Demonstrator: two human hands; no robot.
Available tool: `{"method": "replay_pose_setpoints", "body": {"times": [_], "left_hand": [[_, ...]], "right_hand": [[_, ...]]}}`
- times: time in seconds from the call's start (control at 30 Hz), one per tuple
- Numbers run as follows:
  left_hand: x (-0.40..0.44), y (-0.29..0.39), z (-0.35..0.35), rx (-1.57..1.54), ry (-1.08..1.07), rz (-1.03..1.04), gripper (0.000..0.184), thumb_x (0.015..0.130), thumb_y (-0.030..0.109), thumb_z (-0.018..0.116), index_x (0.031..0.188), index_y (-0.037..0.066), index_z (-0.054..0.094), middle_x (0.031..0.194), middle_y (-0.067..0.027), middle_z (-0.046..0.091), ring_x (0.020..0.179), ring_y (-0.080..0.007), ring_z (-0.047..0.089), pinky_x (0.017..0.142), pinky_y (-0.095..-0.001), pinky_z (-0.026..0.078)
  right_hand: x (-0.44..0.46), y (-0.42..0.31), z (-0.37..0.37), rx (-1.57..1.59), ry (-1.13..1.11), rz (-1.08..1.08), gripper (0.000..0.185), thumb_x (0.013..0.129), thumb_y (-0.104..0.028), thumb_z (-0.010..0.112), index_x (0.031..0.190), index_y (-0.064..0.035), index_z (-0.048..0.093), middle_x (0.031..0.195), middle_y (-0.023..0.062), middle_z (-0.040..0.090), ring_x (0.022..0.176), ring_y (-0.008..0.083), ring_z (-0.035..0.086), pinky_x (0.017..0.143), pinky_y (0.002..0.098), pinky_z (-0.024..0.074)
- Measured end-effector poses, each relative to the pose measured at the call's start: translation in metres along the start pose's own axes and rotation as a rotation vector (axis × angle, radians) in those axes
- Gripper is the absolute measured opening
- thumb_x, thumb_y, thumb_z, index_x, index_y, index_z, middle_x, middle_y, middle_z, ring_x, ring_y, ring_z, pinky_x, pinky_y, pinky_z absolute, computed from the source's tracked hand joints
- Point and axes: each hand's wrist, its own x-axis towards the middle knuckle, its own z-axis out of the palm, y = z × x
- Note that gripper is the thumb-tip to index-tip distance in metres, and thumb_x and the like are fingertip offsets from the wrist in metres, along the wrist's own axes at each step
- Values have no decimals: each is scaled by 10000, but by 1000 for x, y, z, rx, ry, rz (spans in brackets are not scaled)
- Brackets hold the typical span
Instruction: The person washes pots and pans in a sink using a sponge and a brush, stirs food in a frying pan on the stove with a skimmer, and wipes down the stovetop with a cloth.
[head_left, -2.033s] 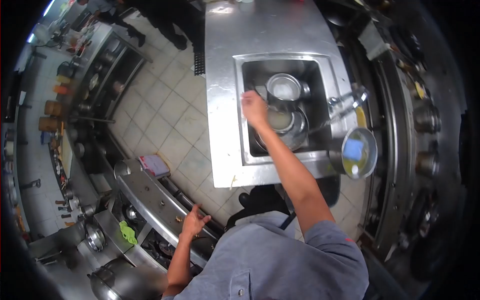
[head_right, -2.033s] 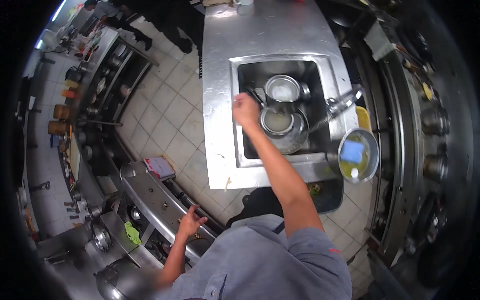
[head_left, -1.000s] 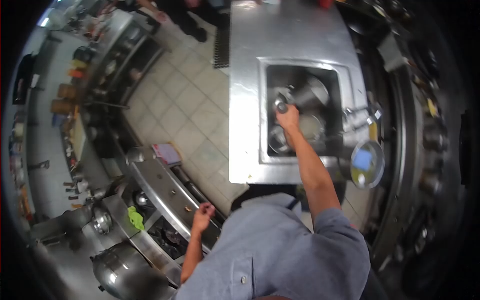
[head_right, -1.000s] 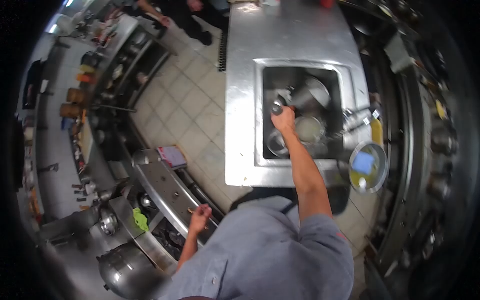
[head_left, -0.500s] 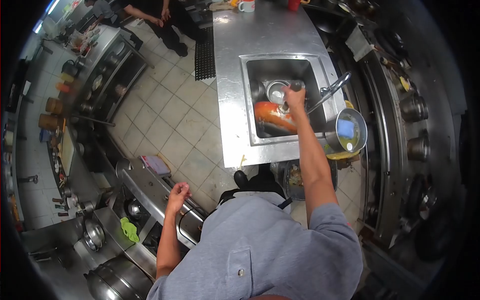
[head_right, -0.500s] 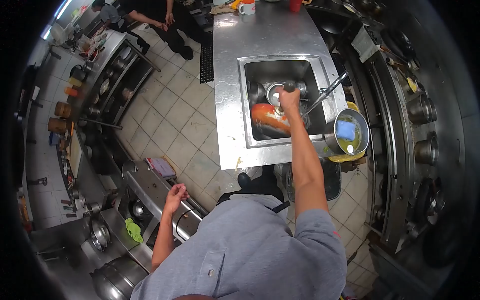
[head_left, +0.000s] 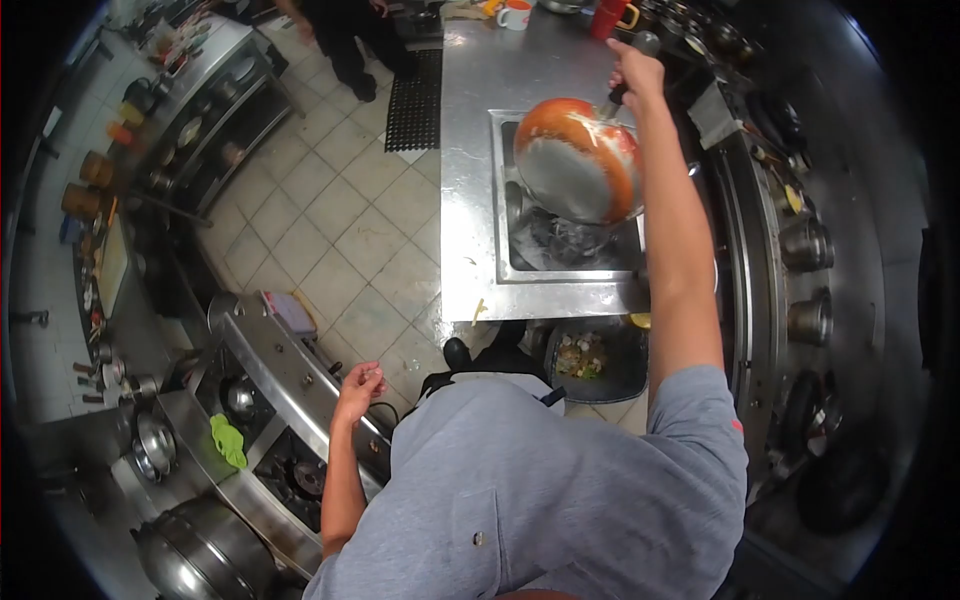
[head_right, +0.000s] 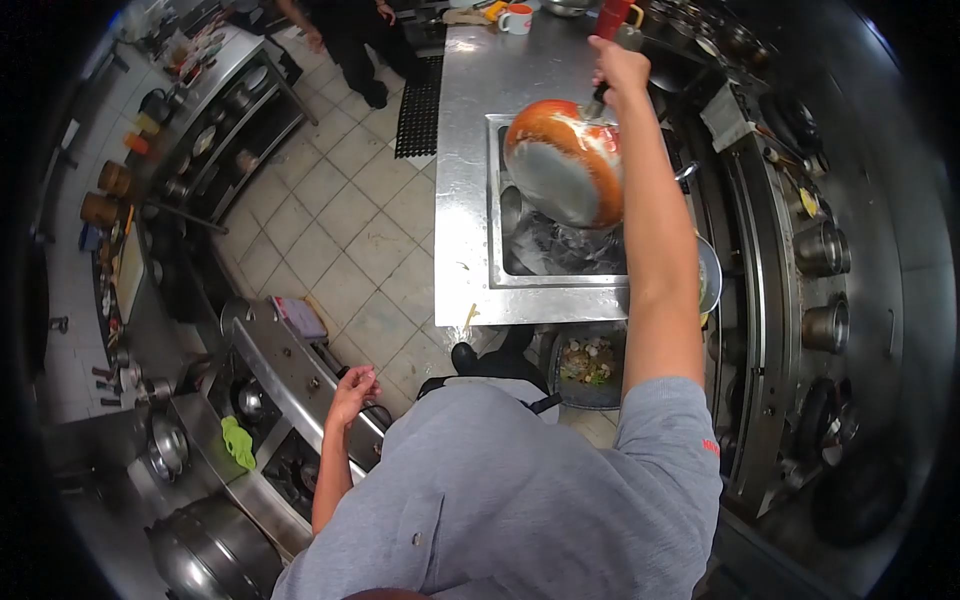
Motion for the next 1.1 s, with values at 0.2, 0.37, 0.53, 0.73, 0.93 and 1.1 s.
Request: {"method": "replay_pose_setpoints", "body": {"times": [0.2, 0.37, 0.53, 0.73, 0.93, 1.1], "left_hand": [[35, 90, 56, 68, -189, 203, 479, 1023, 360, 632, 1333, 2, 560, 1007, -77, 657, 891, -163, 654, 830, -311, 541], [73, 179, 113, -240, -336, 162, 579, 1050, 488, 520, 1339, -13, 540, 965, -95, 655, 892, -213, 676, 854, -355, 563], [116, 208, 163, -317, -687, -219, 558, 1032, 512, 520, 1315, 33, 558, 1159, -148, 686, 991, -250, 692, 912, -429, 560], [164, 209, 229, 223, -707, -45, 215, 985, 196, 655, 994, -18, 668, 865, -69, 663, 697, -150, 615, 557, -284, 498], [175, 216, 285, 886, -593, 137, 308, 968, 231, 642, 1085, -53, 632, 841, -131, 663, 652, -230, 634, 549, -377, 545], [166, 237, 290, 1496, -414, 550, 565, 859, 293, 710, 1268, -66, 560, 1074, -283, 678, 1038, -453, 642, 963, -501, 497]], "right_hand": [[-147, 81, 51, -188, 61, -404, 403, 826, -358, 846, 759, -34, 617, 684, 54, 616, 657, 139, 570, 612, 359, 472], [-254, 183, 57, -559, -229, -931, 366, 808, -283, 843, 723, -90, 544, 708, 100, 526, 710, 305, 538, 711, 455, 402], [-339, 199, 46, -975, -328, -669, 382, 735, -98, 741, 1088, -65, 598, 1215, 170, 531, 1179, 347, 470, 991, 520, 339], [-375, 210, -15, -1002, -434, -525, 524, 786, -26, 620, 1306, -33, 558, 1375, 221, 480, 1282, 388, 434, 1075, 563, 299], [-297, 173, -187, -893, 206, -306, 276, 803, -73, 642, 1074, -69, 694, 1148, 159, 656, 1128, 343, 559, 1018, 512, 362], [-189, 202, -319, -1146, 297, -91, 437, 832, -122, 708, 1256, -63, 618, 1221, 210, 599, 1196, 426, 529, 995, 491, 456]]}}
